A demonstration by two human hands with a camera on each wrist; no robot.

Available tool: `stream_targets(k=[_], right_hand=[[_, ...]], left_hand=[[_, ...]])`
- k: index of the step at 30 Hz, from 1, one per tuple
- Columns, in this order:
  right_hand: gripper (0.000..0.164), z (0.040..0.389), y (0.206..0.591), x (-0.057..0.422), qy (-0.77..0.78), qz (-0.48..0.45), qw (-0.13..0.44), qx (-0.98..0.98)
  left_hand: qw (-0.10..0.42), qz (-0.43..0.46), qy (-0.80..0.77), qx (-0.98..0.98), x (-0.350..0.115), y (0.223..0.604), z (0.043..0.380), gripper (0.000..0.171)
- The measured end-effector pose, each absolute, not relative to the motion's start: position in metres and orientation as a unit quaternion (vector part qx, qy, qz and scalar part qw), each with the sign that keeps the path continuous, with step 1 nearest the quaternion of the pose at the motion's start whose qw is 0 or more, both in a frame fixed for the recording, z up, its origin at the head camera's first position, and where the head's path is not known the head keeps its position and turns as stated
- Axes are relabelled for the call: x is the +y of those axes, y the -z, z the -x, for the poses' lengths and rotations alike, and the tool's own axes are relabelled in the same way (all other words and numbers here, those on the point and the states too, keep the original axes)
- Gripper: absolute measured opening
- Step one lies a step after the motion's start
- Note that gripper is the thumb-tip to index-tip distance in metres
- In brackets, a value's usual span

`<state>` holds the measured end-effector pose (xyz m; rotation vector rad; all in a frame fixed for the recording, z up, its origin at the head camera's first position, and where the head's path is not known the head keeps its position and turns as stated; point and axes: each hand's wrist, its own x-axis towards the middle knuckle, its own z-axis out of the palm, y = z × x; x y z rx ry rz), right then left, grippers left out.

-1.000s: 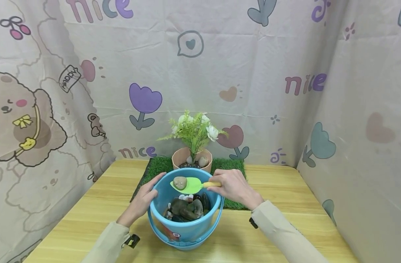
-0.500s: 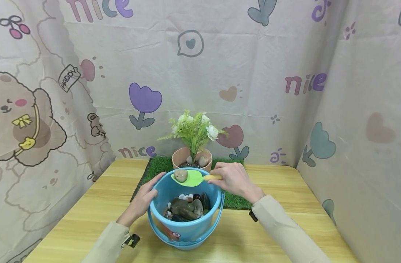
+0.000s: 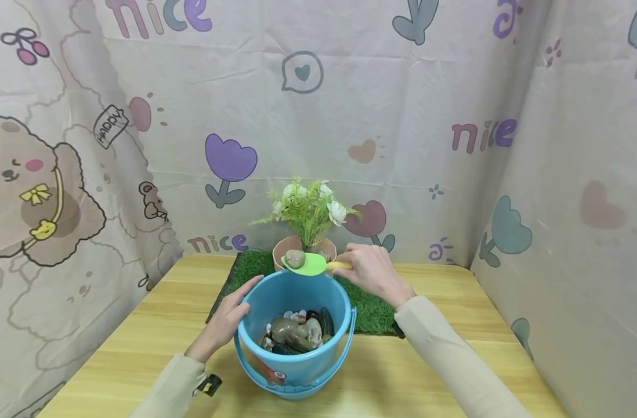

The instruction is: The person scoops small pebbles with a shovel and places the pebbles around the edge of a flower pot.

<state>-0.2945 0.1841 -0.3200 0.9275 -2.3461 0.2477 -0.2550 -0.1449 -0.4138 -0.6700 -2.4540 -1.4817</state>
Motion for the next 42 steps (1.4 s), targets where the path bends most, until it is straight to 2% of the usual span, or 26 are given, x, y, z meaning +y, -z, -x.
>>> stream_targets(k=[6, 12, 19, 27, 42], right_hand=[[0.019, 0.307, 0.321, 0.181, -0.096, -0.302, 0.291, -0.903], [0.016, 0.32, 0.325, 0.177, -0.09, -0.262, 0.253, -0.927], [0.029, 0.334, 0.324, 0.167, -0.066, -0.265, 0.212, -0.939], [0.021, 0.347, 0.326, 0.153, -0.067, -0.255, 0.183, -0.947], [0.037, 0.358, 0.324, 0.135, -0.024, -0.254, 0.143, -0.956]], left_hand=[[0.102, 0.228, 0.497, -0.831, -0.145, 0.415, 0.255, 0.064], [0.102, 0.23, 0.495, -0.831, -0.146, 0.415, 0.255, 0.065], [0.101, 0.236, 0.495, -0.83, -0.146, 0.415, 0.257, 0.065], [0.104, 0.234, 0.498, -0.828, -0.144, 0.415, 0.256, 0.065], [0.105, 0.233, 0.499, -0.828, -0.145, 0.416, 0.255, 0.065]])
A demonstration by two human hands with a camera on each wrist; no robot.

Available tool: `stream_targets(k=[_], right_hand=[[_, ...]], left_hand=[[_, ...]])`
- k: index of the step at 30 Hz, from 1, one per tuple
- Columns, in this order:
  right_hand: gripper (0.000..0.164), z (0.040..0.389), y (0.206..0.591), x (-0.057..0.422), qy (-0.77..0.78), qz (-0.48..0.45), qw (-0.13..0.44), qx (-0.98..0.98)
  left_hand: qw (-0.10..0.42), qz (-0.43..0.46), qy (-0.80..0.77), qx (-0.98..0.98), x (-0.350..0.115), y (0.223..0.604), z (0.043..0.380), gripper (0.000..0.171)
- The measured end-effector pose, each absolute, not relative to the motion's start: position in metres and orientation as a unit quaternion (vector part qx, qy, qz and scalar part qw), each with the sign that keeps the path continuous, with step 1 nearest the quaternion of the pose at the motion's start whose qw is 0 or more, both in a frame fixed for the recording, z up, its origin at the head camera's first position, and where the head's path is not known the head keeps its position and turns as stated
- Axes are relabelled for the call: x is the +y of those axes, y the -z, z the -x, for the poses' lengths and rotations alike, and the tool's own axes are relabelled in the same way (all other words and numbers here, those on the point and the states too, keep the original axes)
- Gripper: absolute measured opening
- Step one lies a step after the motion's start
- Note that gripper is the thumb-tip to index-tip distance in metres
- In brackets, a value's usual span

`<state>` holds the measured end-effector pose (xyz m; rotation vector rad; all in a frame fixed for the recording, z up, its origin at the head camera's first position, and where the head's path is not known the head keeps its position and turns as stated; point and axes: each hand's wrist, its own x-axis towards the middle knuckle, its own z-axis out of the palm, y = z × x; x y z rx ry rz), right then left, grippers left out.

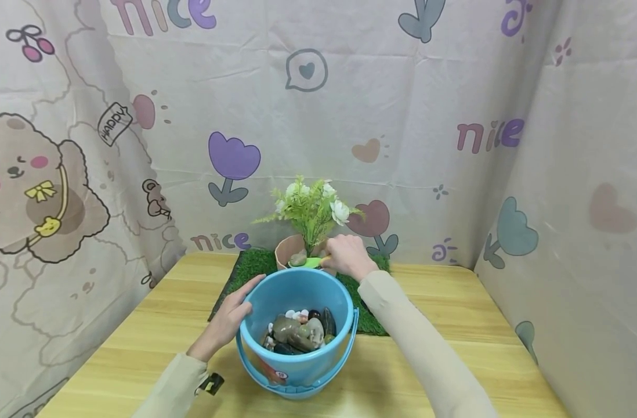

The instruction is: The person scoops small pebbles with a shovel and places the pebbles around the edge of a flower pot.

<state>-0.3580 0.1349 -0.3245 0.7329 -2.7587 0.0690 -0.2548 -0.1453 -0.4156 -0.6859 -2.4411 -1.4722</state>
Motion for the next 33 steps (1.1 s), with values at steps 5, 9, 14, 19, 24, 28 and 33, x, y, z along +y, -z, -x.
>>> stream_targets(k=[5, 9, 14, 19, 24, 28, 33], right_hand=[[0.044, 0.36, 0.325, 0.133, -0.02, -0.255, 0.143, -0.956], [0.05, 0.361, 0.325, 0.131, -0.02, -0.26, 0.148, -0.954], [0.05, 0.362, 0.322, 0.129, -0.025, -0.257, 0.14, -0.956], [0.05, 0.362, 0.32, 0.126, -0.022, -0.256, 0.122, -0.959], [0.041, 0.361, 0.316, 0.126, -0.034, -0.25, 0.116, -0.961], [0.031, 0.359, 0.312, 0.128, -0.05, -0.246, 0.123, -0.96], [0.046, 0.359, 0.313, 0.132, -0.054, -0.234, 0.121, -0.963]], left_hand=[[0.106, 0.228, 0.499, -0.829, -0.145, 0.415, 0.254, 0.065], [0.106, 0.222, 0.5, -0.83, -0.145, 0.416, 0.254, 0.065], [0.104, 0.221, 0.503, -0.829, -0.144, 0.417, 0.255, 0.065], [0.107, 0.222, 0.504, -0.828, -0.144, 0.417, 0.255, 0.065], [0.106, 0.22, 0.507, -0.826, -0.144, 0.416, 0.254, 0.065], [0.104, 0.215, 0.51, -0.826, -0.144, 0.416, 0.254, 0.065], [0.104, 0.217, 0.509, -0.826, -0.144, 0.417, 0.254, 0.065]])
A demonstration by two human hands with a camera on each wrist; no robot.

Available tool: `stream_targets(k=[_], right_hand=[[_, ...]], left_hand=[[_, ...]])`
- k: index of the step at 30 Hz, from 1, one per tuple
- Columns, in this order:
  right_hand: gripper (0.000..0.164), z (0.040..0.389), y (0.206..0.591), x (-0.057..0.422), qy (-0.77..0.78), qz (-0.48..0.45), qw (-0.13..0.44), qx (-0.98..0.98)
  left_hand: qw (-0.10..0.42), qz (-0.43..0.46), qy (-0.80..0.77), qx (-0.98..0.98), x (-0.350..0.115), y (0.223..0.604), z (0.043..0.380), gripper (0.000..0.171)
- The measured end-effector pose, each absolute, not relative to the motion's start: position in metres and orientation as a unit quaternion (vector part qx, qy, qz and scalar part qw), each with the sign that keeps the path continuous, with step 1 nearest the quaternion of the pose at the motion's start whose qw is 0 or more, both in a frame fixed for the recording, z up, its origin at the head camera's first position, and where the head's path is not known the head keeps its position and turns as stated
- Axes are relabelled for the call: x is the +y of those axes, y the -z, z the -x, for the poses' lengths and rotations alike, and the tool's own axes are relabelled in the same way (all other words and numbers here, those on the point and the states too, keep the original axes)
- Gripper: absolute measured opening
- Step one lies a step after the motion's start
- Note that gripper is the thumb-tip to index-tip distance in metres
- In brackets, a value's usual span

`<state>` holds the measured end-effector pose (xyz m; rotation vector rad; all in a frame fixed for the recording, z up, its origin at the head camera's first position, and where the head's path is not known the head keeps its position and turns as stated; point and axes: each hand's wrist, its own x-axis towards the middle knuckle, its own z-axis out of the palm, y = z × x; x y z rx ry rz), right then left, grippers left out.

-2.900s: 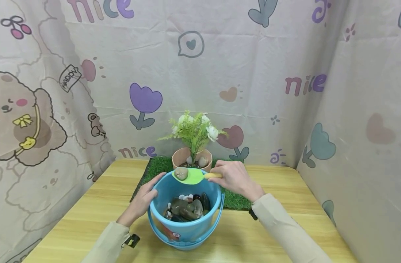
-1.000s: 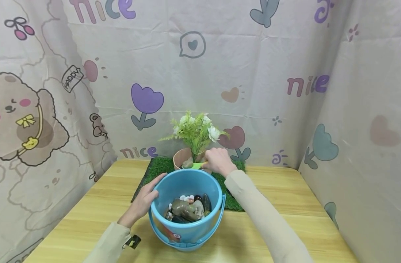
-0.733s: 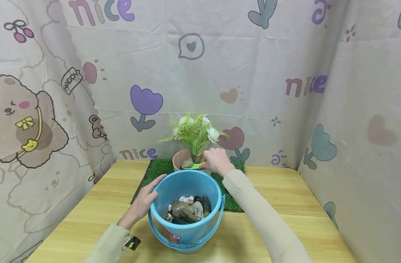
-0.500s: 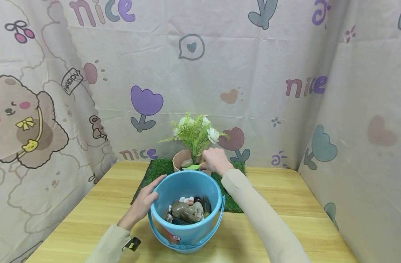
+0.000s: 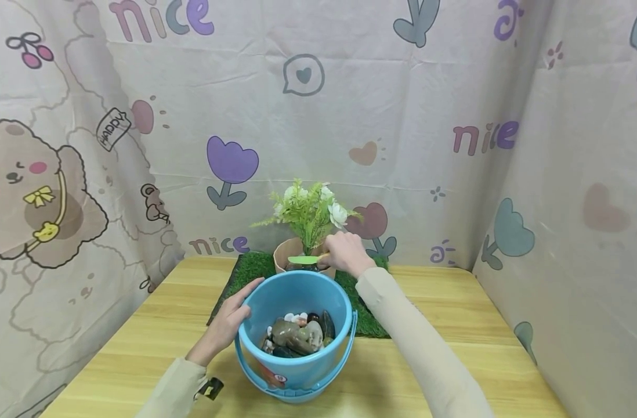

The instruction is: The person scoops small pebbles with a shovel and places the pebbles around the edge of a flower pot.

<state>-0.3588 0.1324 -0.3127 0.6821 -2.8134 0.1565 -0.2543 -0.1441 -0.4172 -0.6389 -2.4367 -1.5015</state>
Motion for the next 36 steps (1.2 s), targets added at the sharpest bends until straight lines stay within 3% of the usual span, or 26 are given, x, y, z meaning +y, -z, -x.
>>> stream_targets(k=[26, 36], right_hand=[[0.051, 0.333, 0.328, 0.145, -0.121, -0.257, 0.145, -0.948], [0.024, 0.319, 0.333, 0.15, -0.134, -0.286, 0.182, -0.931]], left_hand=[[0.103, 0.224, 0.507, -0.826, -0.146, 0.415, 0.254, 0.065], [0.097, 0.223, 0.515, -0.822, -0.145, 0.415, 0.255, 0.065]])
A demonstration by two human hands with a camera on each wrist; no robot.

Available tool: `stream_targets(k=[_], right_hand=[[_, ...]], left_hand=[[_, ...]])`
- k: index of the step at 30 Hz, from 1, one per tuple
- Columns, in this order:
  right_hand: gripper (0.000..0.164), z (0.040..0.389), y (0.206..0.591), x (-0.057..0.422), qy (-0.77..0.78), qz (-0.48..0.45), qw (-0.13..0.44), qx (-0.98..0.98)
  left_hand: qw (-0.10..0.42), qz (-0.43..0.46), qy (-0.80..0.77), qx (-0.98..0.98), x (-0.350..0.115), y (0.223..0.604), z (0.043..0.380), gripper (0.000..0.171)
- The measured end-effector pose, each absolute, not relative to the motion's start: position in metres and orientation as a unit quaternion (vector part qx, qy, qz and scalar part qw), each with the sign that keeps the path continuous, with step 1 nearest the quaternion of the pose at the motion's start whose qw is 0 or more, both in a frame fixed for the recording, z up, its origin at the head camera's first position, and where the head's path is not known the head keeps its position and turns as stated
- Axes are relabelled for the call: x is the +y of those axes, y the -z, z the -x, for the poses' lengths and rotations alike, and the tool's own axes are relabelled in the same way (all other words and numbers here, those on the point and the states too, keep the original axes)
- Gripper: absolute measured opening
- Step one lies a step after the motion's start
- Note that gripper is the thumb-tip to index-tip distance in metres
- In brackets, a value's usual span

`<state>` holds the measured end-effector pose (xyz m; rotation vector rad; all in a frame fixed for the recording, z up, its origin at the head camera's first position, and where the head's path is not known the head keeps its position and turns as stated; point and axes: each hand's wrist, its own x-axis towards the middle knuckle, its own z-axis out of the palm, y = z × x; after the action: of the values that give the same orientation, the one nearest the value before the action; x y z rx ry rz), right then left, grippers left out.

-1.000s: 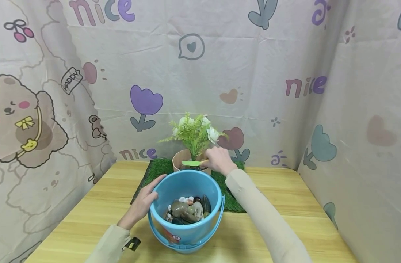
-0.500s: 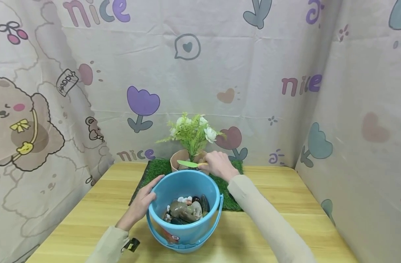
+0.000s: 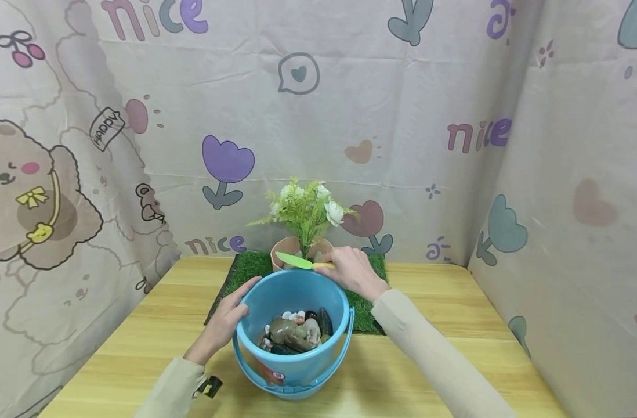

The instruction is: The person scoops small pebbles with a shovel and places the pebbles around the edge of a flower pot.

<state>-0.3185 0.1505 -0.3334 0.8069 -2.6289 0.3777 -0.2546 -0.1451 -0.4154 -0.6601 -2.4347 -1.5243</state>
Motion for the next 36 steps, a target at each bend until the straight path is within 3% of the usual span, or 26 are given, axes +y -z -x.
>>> stream_targets(k=[6, 13, 26, 36], right_hand=[[0.012, 0.31, 0.334, 0.154, -0.153, -0.299, 0.204, -0.919], [0.015, 0.303, 0.337, 0.163, -0.183, -0.311, 0.228, -0.904], [0.02, 0.289, 0.332, 0.176, -0.194, -0.333, 0.207, -0.899], [0.021, 0.276, 0.33, 0.179, -0.169, -0.366, 0.136, -0.905]], left_hand=[[0.097, 0.222, 0.514, -0.823, -0.145, 0.416, 0.255, 0.065], [0.096, 0.222, 0.514, -0.823, -0.144, 0.417, 0.255, 0.064], [0.094, 0.222, 0.516, -0.822, -0.145, 0.417, 0.255, 0.064], [0.104, 0.229, 0.511, -0.822, -0.145, 0.416, 0.253, 0.063]])
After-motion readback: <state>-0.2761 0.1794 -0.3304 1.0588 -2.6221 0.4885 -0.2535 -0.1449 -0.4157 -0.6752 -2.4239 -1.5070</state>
